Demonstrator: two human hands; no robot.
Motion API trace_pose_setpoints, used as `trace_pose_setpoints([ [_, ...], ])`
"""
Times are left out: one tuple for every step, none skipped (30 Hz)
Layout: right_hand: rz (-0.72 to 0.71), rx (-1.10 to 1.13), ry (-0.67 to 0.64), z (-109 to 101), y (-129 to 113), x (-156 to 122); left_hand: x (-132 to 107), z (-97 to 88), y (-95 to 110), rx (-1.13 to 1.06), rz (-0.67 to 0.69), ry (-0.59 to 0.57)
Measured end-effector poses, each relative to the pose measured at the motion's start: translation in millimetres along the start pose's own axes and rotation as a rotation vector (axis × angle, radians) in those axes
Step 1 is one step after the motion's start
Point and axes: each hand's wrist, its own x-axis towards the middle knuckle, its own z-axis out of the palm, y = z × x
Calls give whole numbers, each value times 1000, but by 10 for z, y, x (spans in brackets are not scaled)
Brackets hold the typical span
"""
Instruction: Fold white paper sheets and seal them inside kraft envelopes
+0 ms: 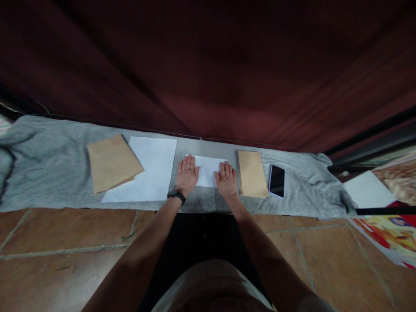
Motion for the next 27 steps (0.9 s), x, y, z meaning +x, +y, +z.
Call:
trace_pose_setpoints([
  [0,0,4,0,-1,-1,-36,-6,13,3,12,11],
  [-2,0,9,3,-3,-2,-80,-10,28,4,36,19],
  [-4,0,13,7,-3,-2,-130,-9,46,4,70,19],
  [-7,0,17,12,-3,-3,-180,-5,64,4,105,11],
  [-10,-1,19,18,-2,-4,-228,3,80,5,134,-6],
  [-13,-1,21,23,-1,-4,-269,14,91,7,147,-25],
  [-14,-1,23,29,2,-5,-302,26,96,10,141,-39],
  [-15,1,24,34,5,-5,-327,37,94,14,118,-45],
  [-14,4,24,39,8,-5,-346,46,83,17,86,-41],
  [-13,7,24,43,11,-5,-360,51,66,18,49,-29],
  [-10,11,24,47,14,-4,-374,51,43,19,11,-11],
  [-7,15,23,51,16,-4,-389,44,19,20,-25,9],
  [-4,18,22,54,18,-3,-405,31,-6,20,-55,29],
  [-2,20,21,56,19,-3,-424,11,-28,19,-79,46],
  [0,22,20,58,20,-2,-442,-15,-45,15,-97,59],
  [2,25,19,57,19,-2,-457,-45,-58,6,-109,70],
  [2,29,17,55,18,-2,-466,-79,-66,-8,-116,77],
  [2,32,13,51,16,-1,-467,-114,-69,-27,-121,82],
  [1,36,9,45,14,-1,-458,-149,-70,-48,-125,84],
  [1,38,4,39,12,-1,-440,-182,-70,-70,-132,83],
  [2,39,0,32,9,-1,-413,-212,-70,-91,-146,80],
  [2,38,-5,26,7,0,-381,-238,-72,-112,-164,75],
  [3,36,-8,20,4,1,-346,-259,-77,-140,-189,69],
  [3,34,-10,15,3,2,-311,-274,-84,-179,-222,66],
  [3,32,-10,10,3,5,-280,-282,-95,-236,-255,63],
  [3,30,-11,4,5,8,-253,-284,-108,-318,-284,60],
  [3,28,-14,-4,8,12,-235,-280,-123,-428,-304,52],
])
